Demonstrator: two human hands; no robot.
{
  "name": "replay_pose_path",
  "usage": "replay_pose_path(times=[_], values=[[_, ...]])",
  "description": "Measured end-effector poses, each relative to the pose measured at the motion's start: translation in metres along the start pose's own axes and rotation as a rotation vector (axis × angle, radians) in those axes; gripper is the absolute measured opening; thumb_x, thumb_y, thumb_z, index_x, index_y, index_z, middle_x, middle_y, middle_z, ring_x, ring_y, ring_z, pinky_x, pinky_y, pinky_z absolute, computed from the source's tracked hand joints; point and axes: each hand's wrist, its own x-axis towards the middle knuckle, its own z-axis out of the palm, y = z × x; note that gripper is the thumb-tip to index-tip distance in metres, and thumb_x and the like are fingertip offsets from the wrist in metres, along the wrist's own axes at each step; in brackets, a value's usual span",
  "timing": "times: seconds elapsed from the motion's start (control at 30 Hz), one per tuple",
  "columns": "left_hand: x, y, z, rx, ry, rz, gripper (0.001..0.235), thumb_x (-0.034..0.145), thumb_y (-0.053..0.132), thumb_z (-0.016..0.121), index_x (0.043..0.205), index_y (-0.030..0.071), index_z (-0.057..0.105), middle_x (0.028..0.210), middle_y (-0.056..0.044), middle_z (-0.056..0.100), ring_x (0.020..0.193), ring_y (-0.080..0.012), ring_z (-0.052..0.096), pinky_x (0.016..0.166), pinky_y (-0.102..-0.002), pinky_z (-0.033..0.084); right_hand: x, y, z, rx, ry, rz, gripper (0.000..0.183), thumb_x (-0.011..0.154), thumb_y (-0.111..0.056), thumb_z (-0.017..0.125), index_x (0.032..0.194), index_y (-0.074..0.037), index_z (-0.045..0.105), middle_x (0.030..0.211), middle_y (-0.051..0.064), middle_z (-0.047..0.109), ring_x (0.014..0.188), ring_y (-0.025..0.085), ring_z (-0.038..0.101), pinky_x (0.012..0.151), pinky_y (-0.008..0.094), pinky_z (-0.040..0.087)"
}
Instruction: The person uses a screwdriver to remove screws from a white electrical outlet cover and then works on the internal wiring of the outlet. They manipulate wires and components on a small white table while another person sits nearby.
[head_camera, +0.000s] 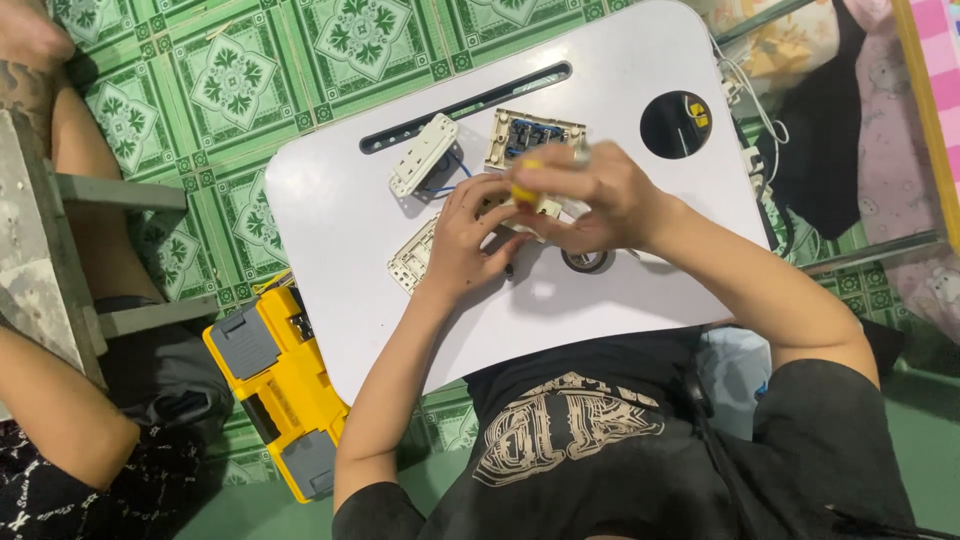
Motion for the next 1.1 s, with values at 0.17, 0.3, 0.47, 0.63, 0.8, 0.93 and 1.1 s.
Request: replay_pose_path(times=[0.17, 0.3, 0.47, 0.63, 0.8, 0.93, 1.1], values=[[0.006, 0.004, -0.009, -0.007, -0.015, 0.069, 0.026, 0.088, 0.021, 0.081, 0.110, 0.011, 0.074, 0.120, -0.011, 0.065, 0.122, -0.0354, 0.058, 0.103, -0.050, 0.049, 0.039, -0.012, -0.019, -0.080, 0.060, -0.018, 0.042, 0.089, -0.011, 0.090, 0.122, -0.004, 0.064, 0.109, 0.023, 0.065, 0.087, 0.034, 0.067, 0.074, 0.043, 0.058], [0.007, 0.002, -0.009, -0.008, -0.021, 0.150, 0.024, 0.095, 0.020, 0.075, 0.114, 0.007, 0.069, 0.122, -0.016, 0.064, 0.118, -0.0392, 0.060, 0.102, -0.053, 0.053, 0.050, -0.027, -0.027, -0.152, -0.030, -0.029, 0.037, 0.098, -0.005, 0.085, 0.120, 0.003, 0.057, 0.100, 0.026, 0.067, 0.088, 0.035, 0.069, 0.072, 0.039, 0.059], [0.005, 0.009, -0.005, -0.054, 0.032, -0.031, 0.023, 0.084, 0.021, 0.086, 0.104, 0.013, 0.078, 0.115, -0.007, 0.069, 0.122, -0.0316, 0.061, 0.103, -0.044, 0.052, 0.059, -0.030, -0.028, -0.004, -0.001, 0.064, 0.025, 0.092, -0.002, 0.083, 0.114, -0.001, 0.071, 0.099, 0.019, 0.074, 0.075, 0.032, 0.073, 0.066, 0.039, 0.060], [0.002, 0.006, -0.005, -0.024, 0.033, -0.029, 0.024, 0.082, 0.022, 0.087, 0.102, 0.013, 0.078, 0.112, -0.006, 0.068, 0.119, -0.0312, 0.062, 0.099, -0.043, 0.054, 0.066, -0.033, -0.028, 0.194, -0.064, 0.088, 0.023, 0.089, 0.003, 0.082, 0.110, -0.002, 0.073, 0.100, 0.020, 0.077, 0.079, 0.034, 0.076, 0.070, 0.039, 0.060], [0.001, 0.005, -0.005, -0.050, 0.039, -0.058, 0.030, 0.079, 0.025, 0.090, 0.106, 0.017, 0.079, 0.111, -0.004, 0.067, 0.118, -0.0269, 0.062, 0.100, -0.038, 0.054, 0.071, -0.022, -0.036, 0.625, -0.135, 0.257, 0.024, 0.098, 0.006, 0.062, 0.119, -0.004, 0.056, 0.107, 0.022, 0.072, 0.090, 0.025, 0.073, 0.080, 0.035, 0.059], [0.002, 0.012, -0.006, -0.051, 0.038, -0.081, 0.029, 0.080, 0.025, 0.090, 0.105, 0.016, 0.079, 0.112, -0.003, 0.067, 0.119, -0.0268, 0.061, 0.100, -0.038, 0.054, 0.050, -0.015, -0.008, 0.813, -0.063, 0.292, 0.019, 0.101, -0.002, 0.053, 0.118, -0.004, 0.046, 0.105, 0.022, 0.065, 0.091, 0.026, 0.070, 0.075, 0.033, 0.056], [0.007, 0.018, -0.010, -0.064, 0.026, -0.115, 0.024, 0.079, 0.024, 0.090, 0.097, 0.015, 0.077, 0.110, -0.003, 0.067, 0.118, -0.0263, 0.061, 0.100, -0.038, 0.055, 0.037, 0.002, 0.024, 0.940, 0.109, 0.178, 0.016, 0.099, -0.017, 0.059, 0.097, -0.005, 0.049, 0.067, 0.010, 0.059, 0.051, 0.016, 0.052, 0.051, 0.030, 0.044]])
